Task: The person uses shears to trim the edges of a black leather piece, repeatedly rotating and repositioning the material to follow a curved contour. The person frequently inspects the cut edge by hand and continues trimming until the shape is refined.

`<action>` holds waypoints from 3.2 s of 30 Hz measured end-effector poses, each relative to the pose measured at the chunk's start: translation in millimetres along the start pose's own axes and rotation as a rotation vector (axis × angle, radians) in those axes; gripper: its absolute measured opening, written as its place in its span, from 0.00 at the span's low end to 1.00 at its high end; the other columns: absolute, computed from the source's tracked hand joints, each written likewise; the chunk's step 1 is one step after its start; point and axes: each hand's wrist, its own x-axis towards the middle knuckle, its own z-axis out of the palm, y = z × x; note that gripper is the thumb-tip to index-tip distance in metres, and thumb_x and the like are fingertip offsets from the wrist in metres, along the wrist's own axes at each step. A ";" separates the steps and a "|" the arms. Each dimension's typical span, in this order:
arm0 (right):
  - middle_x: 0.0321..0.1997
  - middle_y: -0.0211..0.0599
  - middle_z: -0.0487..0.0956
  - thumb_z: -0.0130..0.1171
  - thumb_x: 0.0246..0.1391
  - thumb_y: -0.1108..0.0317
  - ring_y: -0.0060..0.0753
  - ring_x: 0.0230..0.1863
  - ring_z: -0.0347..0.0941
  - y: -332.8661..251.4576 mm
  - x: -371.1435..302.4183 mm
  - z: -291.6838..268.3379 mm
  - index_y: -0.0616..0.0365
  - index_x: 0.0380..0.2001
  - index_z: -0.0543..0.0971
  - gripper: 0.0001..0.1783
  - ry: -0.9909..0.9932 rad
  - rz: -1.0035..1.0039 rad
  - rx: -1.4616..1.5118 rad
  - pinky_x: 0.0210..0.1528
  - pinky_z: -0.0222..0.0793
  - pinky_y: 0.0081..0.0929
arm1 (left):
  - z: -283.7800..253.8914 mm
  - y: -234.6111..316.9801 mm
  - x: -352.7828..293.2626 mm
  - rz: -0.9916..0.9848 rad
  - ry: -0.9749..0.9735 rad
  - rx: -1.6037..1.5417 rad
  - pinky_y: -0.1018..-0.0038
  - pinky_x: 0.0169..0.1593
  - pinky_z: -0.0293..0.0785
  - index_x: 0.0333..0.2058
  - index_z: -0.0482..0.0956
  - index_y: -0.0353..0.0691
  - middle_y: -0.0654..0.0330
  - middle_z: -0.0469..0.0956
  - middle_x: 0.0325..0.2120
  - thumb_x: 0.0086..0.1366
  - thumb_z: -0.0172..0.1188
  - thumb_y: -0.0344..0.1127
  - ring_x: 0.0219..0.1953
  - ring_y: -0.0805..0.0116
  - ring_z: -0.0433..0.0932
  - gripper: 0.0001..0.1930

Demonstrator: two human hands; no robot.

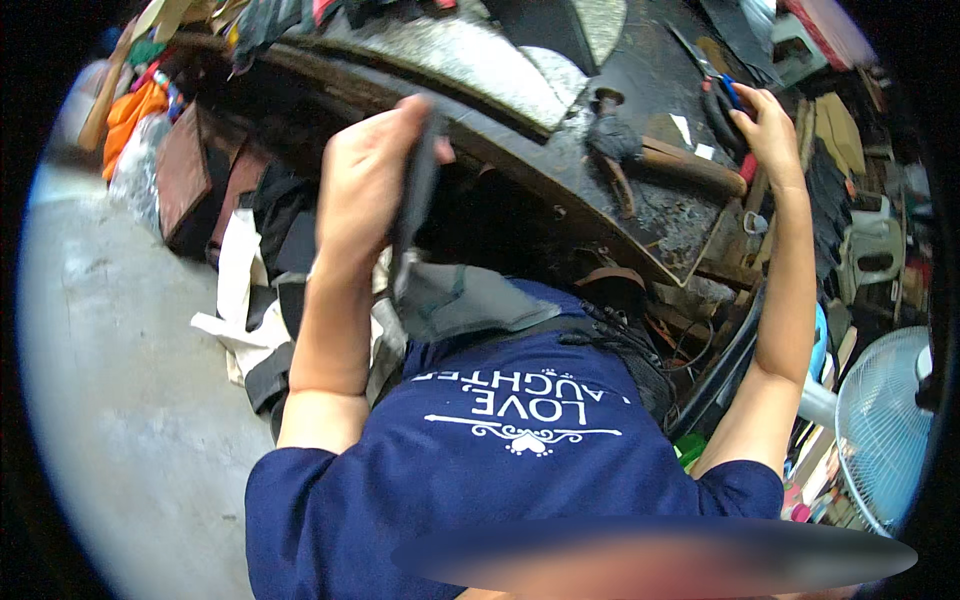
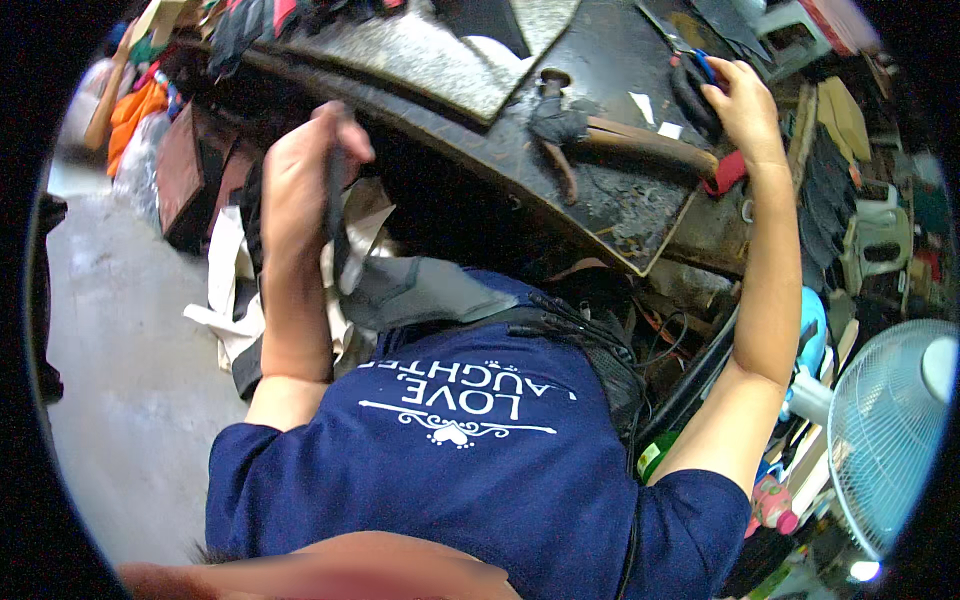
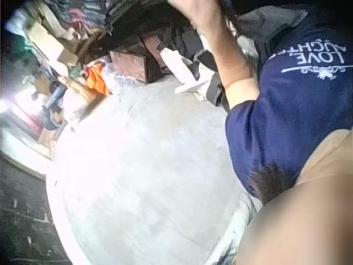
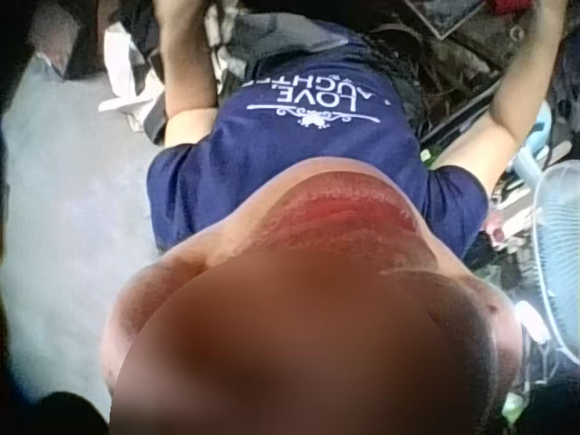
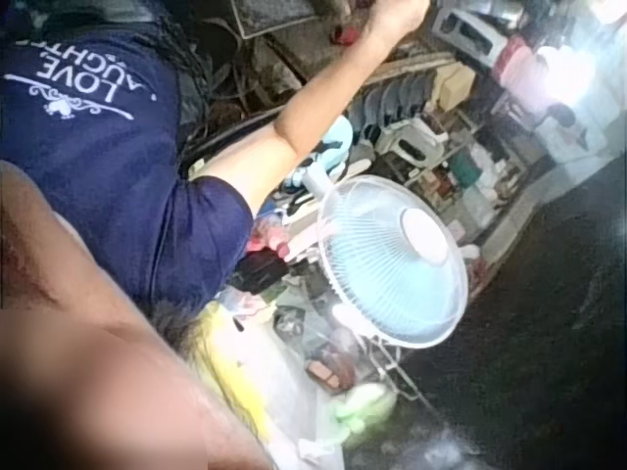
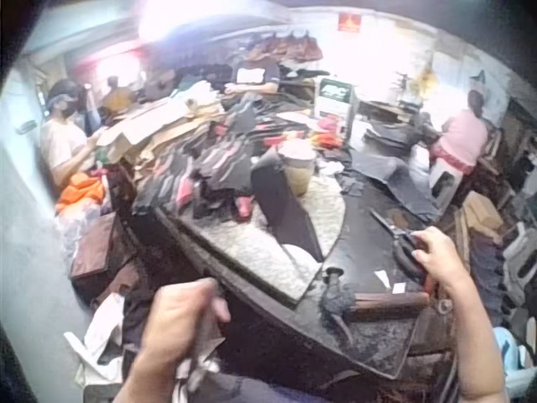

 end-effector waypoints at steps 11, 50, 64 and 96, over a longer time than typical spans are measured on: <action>0.35 0.40 0.81 0.59 0.46 0.67 0.29 0.34 0.76 22.4 13.7 -15.8 0.64 0.52 0.75 0.27 -0.256 0.229 -0.024 0.42 0.71 0.25 | 36.6 -24.4 5.9 -0.068 0.115 -0.366 0.79 0.31 0.53 0.23 0.69 0.38 0.69 0.63 0.18 0.67 0.35 0.52 0.24 0.78 0.60 0.25; 0.16 0.24 0.69 0.62 0.35 0.23 0.14 0.15 0.64 -189.6 -120.7 -35.0 0.61 0.44 0.69 0.50 -0.614 0.201 0.998 0.17 0.56 0.14 | 69.0 7.6 2.0 -0.030 -0.059 -0.619 0.85 0.31 0.75 0.35 0.82 0.35 0.63 0.82 0.27 0.63 0.62 0.31 0.25 0.80 0.78 0.06; 0.19 0.37 0.75 0.57 0.59 0.52 0.20 0.10 0.63 -192.9 -108.8 -23.0 0.61 0.43 0.65 0.23 -0.533 0.243 1.324 0.11 0.57 0.15 | 50.0 14.1 7.5 -0.050 0.012 -0.701 0.84 0.30 0.71 0.33 0.78 0.36 0.66 0.79 0.25 0.66 0.58 0.30 0.23 0.81 0.75 0.05; 0.31 0.31 0.78 0.66 0.47 0.74 0.14 0.23 0.69 -213.6 -31.7 9.0 0.60 0.47 0.68 0.24 -0.222 -0.002 1.206 0.23 0.65 0.12 | 72.8 -28.3 -29.2 -0.016 -0.209 -0.547 0.69 0.47 0.76 0.49 0.73 0.30 0.55 0.79 0.41 0.56 0.67 0.29 0.41 0.63 0.79 0.22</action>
